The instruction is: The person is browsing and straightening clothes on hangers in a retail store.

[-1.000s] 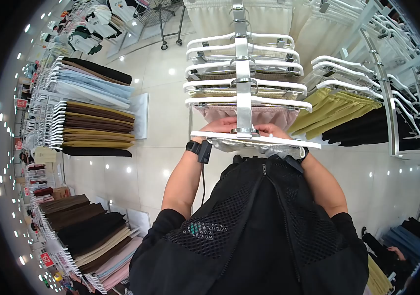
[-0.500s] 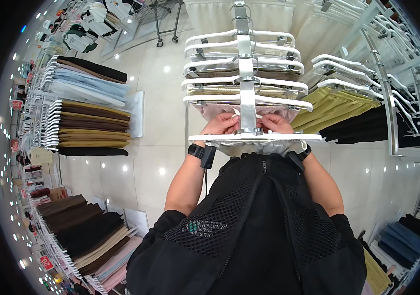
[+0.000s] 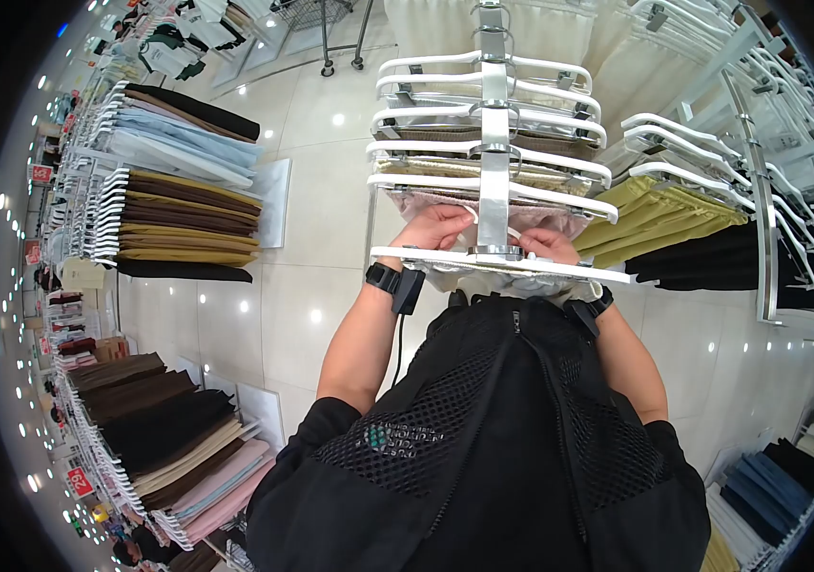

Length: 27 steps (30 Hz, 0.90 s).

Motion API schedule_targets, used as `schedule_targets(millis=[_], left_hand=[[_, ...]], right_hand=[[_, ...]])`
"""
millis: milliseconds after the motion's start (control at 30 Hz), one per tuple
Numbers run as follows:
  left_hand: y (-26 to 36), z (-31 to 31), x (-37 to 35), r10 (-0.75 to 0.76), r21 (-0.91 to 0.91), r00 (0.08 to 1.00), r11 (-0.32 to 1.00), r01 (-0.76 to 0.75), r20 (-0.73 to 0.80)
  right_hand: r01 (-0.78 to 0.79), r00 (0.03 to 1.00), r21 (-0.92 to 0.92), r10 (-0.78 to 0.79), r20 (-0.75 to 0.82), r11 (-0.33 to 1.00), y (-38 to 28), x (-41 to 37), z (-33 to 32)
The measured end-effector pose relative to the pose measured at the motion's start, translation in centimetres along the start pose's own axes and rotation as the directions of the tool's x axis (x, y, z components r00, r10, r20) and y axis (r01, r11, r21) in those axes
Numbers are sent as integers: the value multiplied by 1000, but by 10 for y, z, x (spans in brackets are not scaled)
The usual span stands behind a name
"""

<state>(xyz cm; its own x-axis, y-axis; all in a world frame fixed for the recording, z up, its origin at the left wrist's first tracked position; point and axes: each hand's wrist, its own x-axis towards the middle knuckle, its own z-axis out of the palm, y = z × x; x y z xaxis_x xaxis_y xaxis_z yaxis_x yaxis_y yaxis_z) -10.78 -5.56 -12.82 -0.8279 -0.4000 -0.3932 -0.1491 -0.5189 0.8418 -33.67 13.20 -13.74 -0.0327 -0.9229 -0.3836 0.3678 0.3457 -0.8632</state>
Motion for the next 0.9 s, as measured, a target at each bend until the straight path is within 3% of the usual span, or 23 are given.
schedule_targets(millis=[167,200,233,267,300,333,367,400,433,467,500,533,567,600,633,667,700,733,767,800,833,900], left_hand=[[18,14,-11,68,164,988,985,-45,-140],[23,23,-20,125,71,985,991,-117,-123],[14,3,-12,77,104,991,992,-66,-113],[18,8,-16,90,103,989,992,-78,-116],[15,8,-22,73,149,974,988,-41,-216],[1,-4,-22,95,-47,982,993,-104,-162],[-8,-19,-19,166,112,969,983,-147,-185],[-13,-22,-29,154,159,958,980,-118,-241],[-21,-32,-34,101,57,947,995,-87,-305],[-52,-59,-31,190,74,912,982,-175,-363],[-82,-91,-34,125,87,905,991,-98,-407],[-99,-100,-40,170,139,875,983,-119,-453],[-127,-122,-41,207,318,833,947,-40,-513],[-132,-124,-51,22,268,815,949,165,-579],[-126,-103,-60,32,315,745,918,243,-667],[-147,-117,-62,-74,185,756,950,252,-650],[-175,-135,-66,-156,238,777,899,367,-609],[-202,-148,-69,-218,166,789,913,373,-575],[-219,-141,-83,-287,160,777,883,442,-561],[-238,-149,-79,-312,169,780,869,465,-542],[-237,-138,-74,-294,291,779,808,512,-554],[-241,-94,-104,-287,439,791,706,556,-540]], right_hand=[[25,1000,-21,-25,-7,999,-2,-8,-6],[33,999,-60,-34,-10,998,0,-8,-8],[43,999,-103,-45,-15,994,-1,-9,-12],[56,997,-50,-59,-52,997,-3,-12,-14],[63,994,10,-62,-85,998,-2,-18,-14],[94,989,-4,-93,-115,996,0,-20,-22],[100,985,-6,-100,-141,995,4,-26,-31],[133,971,-29,-136,-197,991,10,-34,-38],[170,952,-60,-180,-247,984,14,-37,-46],[210,928,-94,-228,-293,973,21,-41,-56],[213,922,-98,-233,-308,972,26,-49,-64],[192,876,-87,-210,-434,978,31,-56,-71],[173,814,-73,-184,-552,982,36,-63,-80],[153,762,-58,-156,-628,986,44,-72,-90],[164,751,-66,-168,-639,984,45,-77,-103],[205,653,-72,-191,-733,976,46,-84,-115],[241,546,-79,-202,-813,967,46,-92,-125],[284,479,-83,-217,-851,955,36,-99,-134],[282,473,-80,-211,-855,956,33,-110,-146],[375,393,-134,-289,-873,917,25,-110,-164],[461,304,-191,-357,-883,866,12,-106,-177],[460,215,-223,-351,-911,859,-9,-124,-186]])
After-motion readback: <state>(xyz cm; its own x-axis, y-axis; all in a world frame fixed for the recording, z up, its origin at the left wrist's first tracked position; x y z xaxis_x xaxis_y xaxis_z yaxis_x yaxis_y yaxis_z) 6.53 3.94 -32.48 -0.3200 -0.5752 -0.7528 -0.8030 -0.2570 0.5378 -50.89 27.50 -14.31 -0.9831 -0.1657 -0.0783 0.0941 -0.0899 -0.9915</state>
